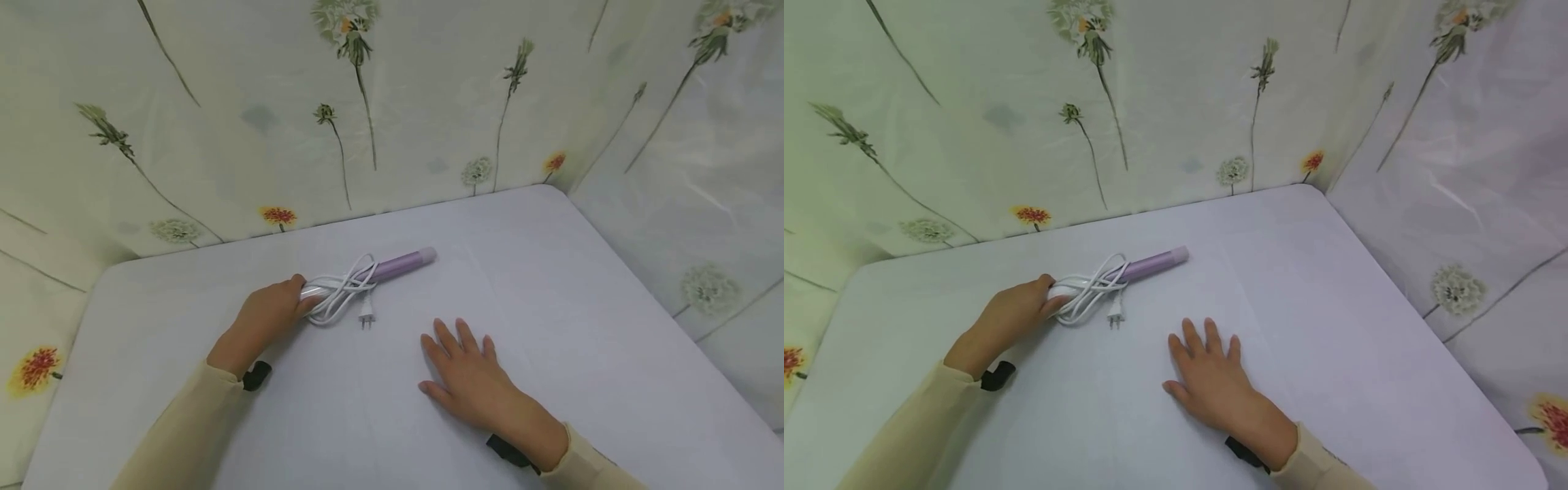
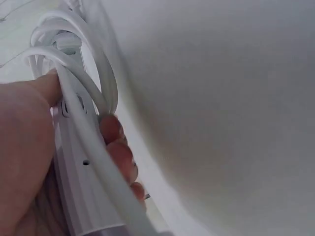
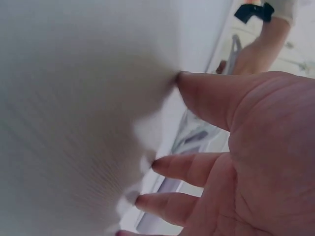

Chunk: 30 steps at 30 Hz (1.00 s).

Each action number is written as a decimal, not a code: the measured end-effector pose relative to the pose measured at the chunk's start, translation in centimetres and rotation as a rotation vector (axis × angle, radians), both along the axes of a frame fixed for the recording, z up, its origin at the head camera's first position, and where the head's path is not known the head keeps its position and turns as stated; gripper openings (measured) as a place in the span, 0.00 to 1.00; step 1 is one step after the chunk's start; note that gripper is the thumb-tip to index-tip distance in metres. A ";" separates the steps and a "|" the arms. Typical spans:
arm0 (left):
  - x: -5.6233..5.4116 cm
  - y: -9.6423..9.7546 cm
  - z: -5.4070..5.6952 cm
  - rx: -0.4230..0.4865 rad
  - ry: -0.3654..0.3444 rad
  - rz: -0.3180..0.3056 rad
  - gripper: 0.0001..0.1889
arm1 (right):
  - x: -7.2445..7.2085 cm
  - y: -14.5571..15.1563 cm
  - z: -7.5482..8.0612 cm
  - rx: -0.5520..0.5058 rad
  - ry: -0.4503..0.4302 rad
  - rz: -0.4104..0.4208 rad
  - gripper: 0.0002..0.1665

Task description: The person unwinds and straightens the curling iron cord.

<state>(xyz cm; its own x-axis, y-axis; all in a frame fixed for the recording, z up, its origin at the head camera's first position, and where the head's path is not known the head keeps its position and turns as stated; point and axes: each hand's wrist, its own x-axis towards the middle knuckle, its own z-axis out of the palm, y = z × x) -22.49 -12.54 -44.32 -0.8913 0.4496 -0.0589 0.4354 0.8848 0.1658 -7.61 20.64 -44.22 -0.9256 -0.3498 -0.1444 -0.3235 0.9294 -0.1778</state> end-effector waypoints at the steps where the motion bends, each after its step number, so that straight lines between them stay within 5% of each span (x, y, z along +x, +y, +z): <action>1: 0.4 -0.1 0.2 -0.002 0.026 -0.003 0.25 | -0.1 0.0 0.2 -0.001 -0.005 0.002 0.42; 5: 2.1 -0.7 0.9 0.016 0.097 -0.023 0.25 | -0.6 0.5 1.4 -0.092 0.030 0.009 0.38; 11: 5.1 -1.1 2.7 0.047 0.158 -0.065 0.23 | -2.6 0.3 4.5 -0.333 0.326 0.103 0.31; 14: 6.5 -0.9 3.7 0.022 0.198 -0.093 0.23 | -4.1 -0.8 6.1 -0.398 0.377 0.206 0.32; 19: 8.0 -0.2 4.6 -0.011 0.225 -0.141 0.24 | -6.5 -3.7 7.0 -0.331 0.310 0.375 0.33; 23: 8.7 0.0 4.9 0.006 0.247 -0.145 0.23 | -7.9 -5.2 7.5 -0.191 0.373 0.443 0.20; 27: 9.3 -0.5 4.9 0.043 0.256 -0.102 0.22 | -7.7 -5.6 8.3 -0.242 0.468 0.492 0.07; 30: 9.7 -1.0 4.8 0.090 0.268 -0.061 0.21 | -6.6 -6.0 9.0 -0.314 0.579 0.612 0.06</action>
